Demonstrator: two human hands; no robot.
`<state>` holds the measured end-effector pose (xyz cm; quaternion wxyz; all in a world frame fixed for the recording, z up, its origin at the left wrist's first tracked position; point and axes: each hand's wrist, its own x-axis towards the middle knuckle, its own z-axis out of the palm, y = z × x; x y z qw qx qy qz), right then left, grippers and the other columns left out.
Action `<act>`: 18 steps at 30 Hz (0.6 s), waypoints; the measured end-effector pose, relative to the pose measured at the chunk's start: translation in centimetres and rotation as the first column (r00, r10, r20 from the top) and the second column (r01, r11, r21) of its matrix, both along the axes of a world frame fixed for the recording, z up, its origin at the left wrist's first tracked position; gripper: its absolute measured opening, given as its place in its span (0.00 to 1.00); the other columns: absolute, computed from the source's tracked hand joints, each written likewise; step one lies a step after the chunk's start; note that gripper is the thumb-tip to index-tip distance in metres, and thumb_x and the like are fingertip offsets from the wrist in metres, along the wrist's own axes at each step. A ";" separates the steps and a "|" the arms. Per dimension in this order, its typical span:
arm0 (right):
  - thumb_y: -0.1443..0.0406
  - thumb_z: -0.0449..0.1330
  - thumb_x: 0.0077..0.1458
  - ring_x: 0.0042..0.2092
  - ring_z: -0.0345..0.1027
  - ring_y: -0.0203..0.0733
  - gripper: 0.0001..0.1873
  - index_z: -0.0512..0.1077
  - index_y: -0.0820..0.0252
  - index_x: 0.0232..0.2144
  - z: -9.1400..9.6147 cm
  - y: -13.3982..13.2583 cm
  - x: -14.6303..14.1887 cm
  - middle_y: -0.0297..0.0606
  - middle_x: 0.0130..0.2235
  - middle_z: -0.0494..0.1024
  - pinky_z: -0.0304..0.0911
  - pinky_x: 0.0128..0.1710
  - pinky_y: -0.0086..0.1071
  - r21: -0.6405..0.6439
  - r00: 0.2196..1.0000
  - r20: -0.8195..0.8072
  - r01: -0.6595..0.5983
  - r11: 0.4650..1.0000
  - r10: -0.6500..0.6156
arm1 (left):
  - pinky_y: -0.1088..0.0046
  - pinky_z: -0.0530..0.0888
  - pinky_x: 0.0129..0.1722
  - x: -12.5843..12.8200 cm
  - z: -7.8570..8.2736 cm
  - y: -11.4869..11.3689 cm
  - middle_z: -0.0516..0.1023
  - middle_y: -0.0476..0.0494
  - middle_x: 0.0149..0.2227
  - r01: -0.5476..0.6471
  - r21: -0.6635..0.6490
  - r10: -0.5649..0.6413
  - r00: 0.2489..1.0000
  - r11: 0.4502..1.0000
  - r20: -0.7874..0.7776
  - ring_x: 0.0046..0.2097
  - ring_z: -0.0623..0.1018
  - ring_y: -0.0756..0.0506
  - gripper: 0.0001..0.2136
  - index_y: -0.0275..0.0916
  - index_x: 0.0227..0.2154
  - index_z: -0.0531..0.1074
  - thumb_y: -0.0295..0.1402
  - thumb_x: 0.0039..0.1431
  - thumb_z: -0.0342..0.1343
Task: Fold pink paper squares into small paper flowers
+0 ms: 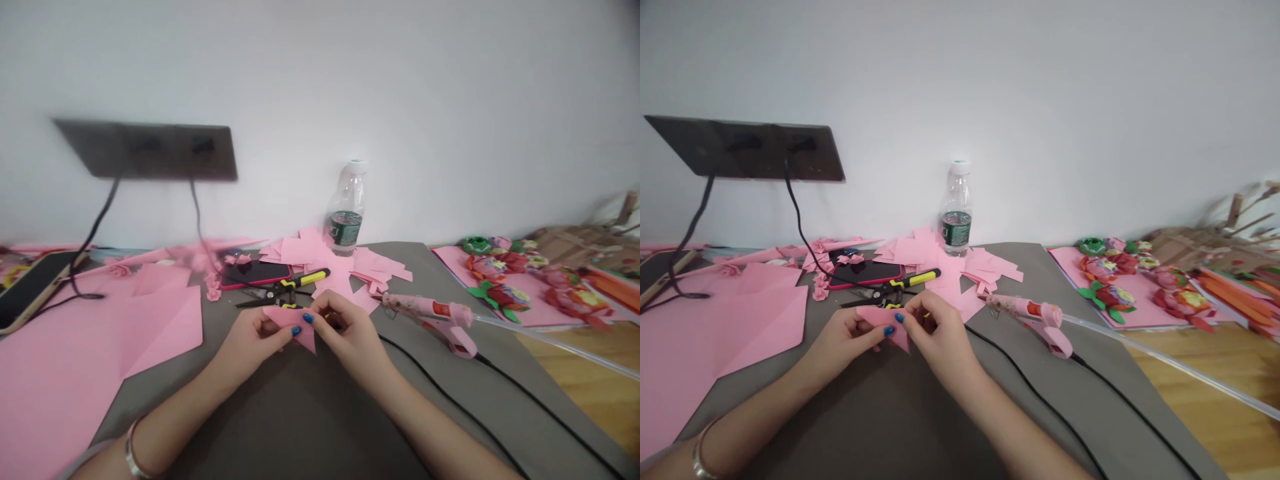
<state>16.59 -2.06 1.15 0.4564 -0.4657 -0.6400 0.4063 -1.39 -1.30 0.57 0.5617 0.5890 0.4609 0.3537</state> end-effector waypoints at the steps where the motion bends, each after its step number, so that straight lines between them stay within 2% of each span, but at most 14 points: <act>1: 0.62 0.59 0.55 0.29 0.60 0.36 0.08 0.68 0.59 0.26 0.0 -0.1 -0.1 0.33 0.27 0.68 0.55 0.27 0.28 0.012 1.000 0.000 0.007 1.000 -0.007 | 0.76 0.73 0.27 0.0 0.0 -0.1 0.85 0.41 0.33 -0.014 -0.009 0.014 1.000 1.000 -0.002 0.31 0.79 0.47 0.13 0.35 0.40 0.81 0.34 0.52 0.62; 5: 0.61 0.60 0.54 0.29 0.60 0.36 0.09 0.71 0.60 0.26 0.2 -0.1 -0.2 0.34 0.28 0.69 0.55 0.27 0.29 -0.020 0.999 -0.039 0.013 1.000 -0.013 | 0.77 0.74 0.27 0.1 0.1 -0.3 0.84 0.42 0.33 -0.027 -0.025 0.028 0.999 0.999 0.016 0.31 0.79 0.47 0.14 0.35 0.40 0.81 0.35 0.51 0.62; 10: 0.60 0.61 0.54 0.31 0.63 0.37 0.10 0.73 0.61 0.27 0.3 -0.1 -0.1 0.35 0.29 0.71 0.58 0.30 0.29 -0.110 0.995 -0.095 -0.023 0.994 0.013 | 0.79 0.72 0.23 0.1 0.6 -0.4 0.80 0.45 0.27 -0.046 0.029 0.045 0.999 0.999 0.024 0.24 0.72 0.51 0.11 0.33 0.31 0.80 0.38 0.51 0.63; 13: 0.60 0.61 0.53 0.32 0.65 0.37 0.10 0.74 0.61 0.28 0.1 0.0 0.0 0.35 0.29 0.72 0.59 0.31 0.29 -0.140 0.992 -0.124 -0.037 0.989 0.019 | 0.79 0.72 0.22 0.1 0.8 -0.4 0.78 0.47 0.24 -0.056 0.017 0.056 0.998 0.998 0.021 0.22 0.70 0.53 0.11 0.33 0.30 0.80 0.37 0.51 0.63; 18: 0.60 0.62 0.53 0.32 0.66 0.37 0.10 0.75 0.61 0.29 -0.1 0.1 0.0 0.35 0.30 0.74 0.60 0.32 0.29 -0.169 0.987 -0.159 -0.056 0.984 0.029 | 0.78 0.74 0.24 0.2 0.6 -0.3 0.81 0.44 0.28 -0.048 -0.036 0.050 0.997 0.998 0.061 0.26 0.76 0.50 0.11 0.33 0.34 0.79 0.35 0.50 0.64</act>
